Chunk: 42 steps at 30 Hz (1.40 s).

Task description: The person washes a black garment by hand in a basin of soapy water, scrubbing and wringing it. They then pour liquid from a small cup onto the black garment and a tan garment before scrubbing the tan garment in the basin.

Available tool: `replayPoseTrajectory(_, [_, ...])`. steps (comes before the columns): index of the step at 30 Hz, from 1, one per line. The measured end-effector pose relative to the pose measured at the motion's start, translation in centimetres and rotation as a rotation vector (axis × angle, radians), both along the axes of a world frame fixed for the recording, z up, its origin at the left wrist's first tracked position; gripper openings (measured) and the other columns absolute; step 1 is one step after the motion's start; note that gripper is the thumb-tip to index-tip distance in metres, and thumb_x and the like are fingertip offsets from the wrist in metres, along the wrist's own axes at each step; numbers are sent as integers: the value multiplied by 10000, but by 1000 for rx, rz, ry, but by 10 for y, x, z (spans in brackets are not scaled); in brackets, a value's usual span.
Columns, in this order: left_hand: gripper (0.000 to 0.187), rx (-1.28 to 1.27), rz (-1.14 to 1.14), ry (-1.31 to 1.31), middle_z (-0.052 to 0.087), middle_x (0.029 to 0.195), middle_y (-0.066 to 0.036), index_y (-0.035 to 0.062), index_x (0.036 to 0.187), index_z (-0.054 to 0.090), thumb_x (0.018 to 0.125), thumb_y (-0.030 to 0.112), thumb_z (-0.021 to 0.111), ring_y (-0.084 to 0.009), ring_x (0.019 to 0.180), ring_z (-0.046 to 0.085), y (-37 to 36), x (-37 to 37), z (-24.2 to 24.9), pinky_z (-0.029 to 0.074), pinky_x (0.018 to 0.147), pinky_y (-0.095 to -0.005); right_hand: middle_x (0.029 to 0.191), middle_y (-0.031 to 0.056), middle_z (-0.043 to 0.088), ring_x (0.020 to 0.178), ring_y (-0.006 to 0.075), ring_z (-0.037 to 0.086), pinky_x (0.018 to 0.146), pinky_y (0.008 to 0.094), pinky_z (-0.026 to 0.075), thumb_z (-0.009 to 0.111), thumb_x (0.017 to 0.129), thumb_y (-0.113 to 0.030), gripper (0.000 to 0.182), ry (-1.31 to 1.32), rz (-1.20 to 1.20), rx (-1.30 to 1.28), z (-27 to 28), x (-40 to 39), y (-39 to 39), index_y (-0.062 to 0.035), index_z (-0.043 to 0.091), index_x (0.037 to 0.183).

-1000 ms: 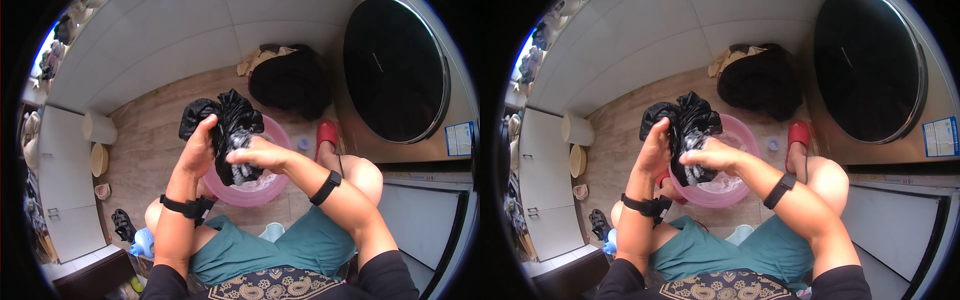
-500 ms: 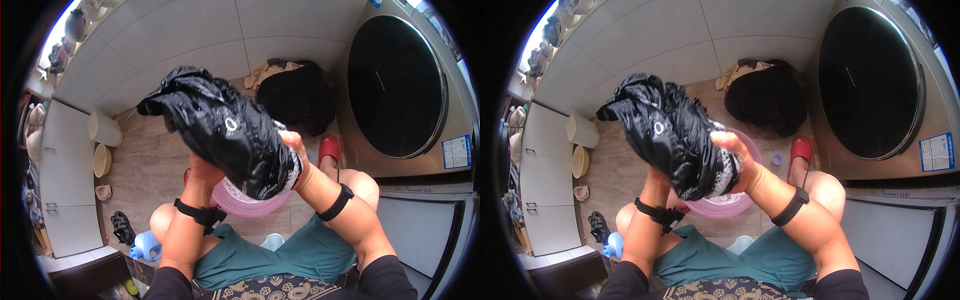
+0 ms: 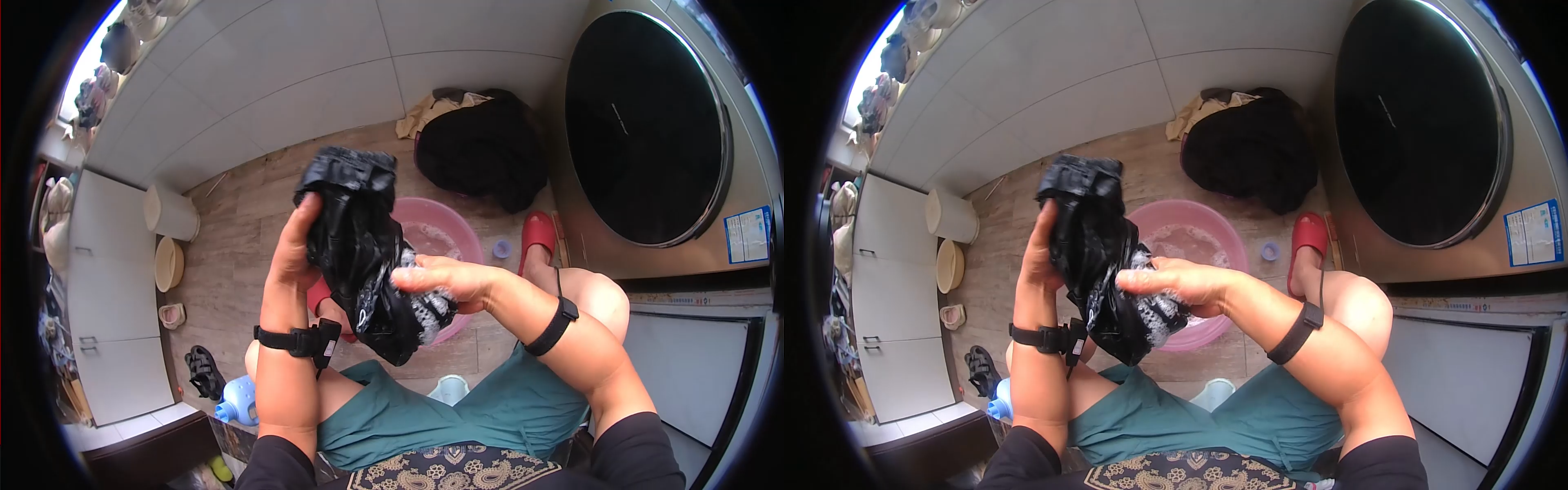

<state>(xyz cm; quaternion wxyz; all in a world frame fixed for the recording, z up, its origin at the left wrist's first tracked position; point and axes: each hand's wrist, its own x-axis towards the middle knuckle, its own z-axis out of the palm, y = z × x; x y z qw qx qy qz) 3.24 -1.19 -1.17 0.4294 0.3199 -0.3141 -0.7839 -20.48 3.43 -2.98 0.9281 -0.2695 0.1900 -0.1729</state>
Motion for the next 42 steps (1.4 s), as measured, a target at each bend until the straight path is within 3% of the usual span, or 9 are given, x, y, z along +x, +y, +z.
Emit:
replayPoseTrajectory(6, [364, -170, 207, -557, 658, 1038, -56, 11, 1191, 583, 854, 128, 657, -128, 934, 618, -4, -14, -32, 510, 858, -283, 1196, 119, 675, 1120, 215, 627, 987, 358, 484, 751, 833, -291, 538, 362, -7, -539, -13, 8, 2, -25, 607, 1278])
replayPoseTrajectory(10, [353, -289, 125, -1008, 664, 940, -46, 17, 1109, 611, 794, 147, 702, -126, 872, 610, 6, -37, -28, 511, 810, -284, 1120, 114, 698, 1064, 242, 649, 957, 362, 501, 730, 739, -301, 510, 631, 43, -848, -40, 14, 11, -76, 660, 1192])
replayPoseTrajectory(14, [394, -327, 99, -1254, 697, 1032, -201, 37, 1177, 567, 815, 155, 669, -325, 1006, 686, 15, -48, -41, 520, 874, -392, 1146, 126, 703, 1079, 290, 661, 915, 399, 526, 690, 717, -456, 545, 954, 249, -1018, -49, 19, 12, -155, 690, 1171])
replayPoseTrajectory(20, [382, -462, 42, -1400, 670, 1088, -259, 52, 1219, 542, 853, 137, 613, -454, 1090, 618, 23, -49, -62, 490, 921, -469, 1098, 113, 712, 1071, 302, 653, 880, 432, 529, 665, 744, -462, 473, 1176, 352, -1118, -34, 19, 20, -170, 696, 1115])
replayPoseTrajectory(27, [360, -252, 119, -991, 662, 1154, -125, 59, 1319, 523, 998, 221, 538, -199, 1087, 604, 14, -38, -81, 467, 943, -326, 1144, 142, 706, 1096, 290, 664, 917, 416, 532, 686, 733, -605, 632, 1136, 310, -1220, -40, 7, 11, -176, 692, 1197])
replayPoseTrajectory(30, [443, -74, 184, -693, 622, 1199, -95, 22, 1372, 472, 1005, 262, 539, -182, 1078, 593, 8, -28, -55, 467, 949, -306, 1162, 158, 702, 1097, 318, 660, 957, 407, 516, 771, 672, -609, 744, 907, 194, -1216, -48, -3, -14, -146, 673, 1246])
replayPoseTrajectory(35, [424, -41, 246, -393, 628, 1214, -105, 18, 1365, 468, 1011, 245, 522, -182, 1092, 625, 2, -14, -27, 518, 938, -326, 1299, 244, 612, 1219, 327, 596, 1059, 369, 447, 848, 648, -533, 1059, 569, -181, -898, -23, -15, -36, -14, 404, 1458])
replayPoseTrajectory(39, [373, 2, 275, -300, 656, 1146, -95, 5, 1281, 532, 992, 238, 570, -177, 1021, 649, -5, -9, -48, 535, 890, -325, 1275, 214, 632, 1202, 292, 607, 1046, 357, 447, 783, 746, -520, 890, 865, -129, -931, -13, -8, -25, -7, 487, 1410])
replayPoseTrajectory(42, [395, 113, 146, 1, 651, 1201, -139, 28, 1204, 577, 968, 345, 579, -228, 1059, 651, -7, 1, -32, 553, 876, -363, 1192, 191, 679, 1144, 267, 640, 1002, 356, 477, 744, 804, -475, 701, 653, -96, -778, -17, -14, -31, 1, 604, 1299])
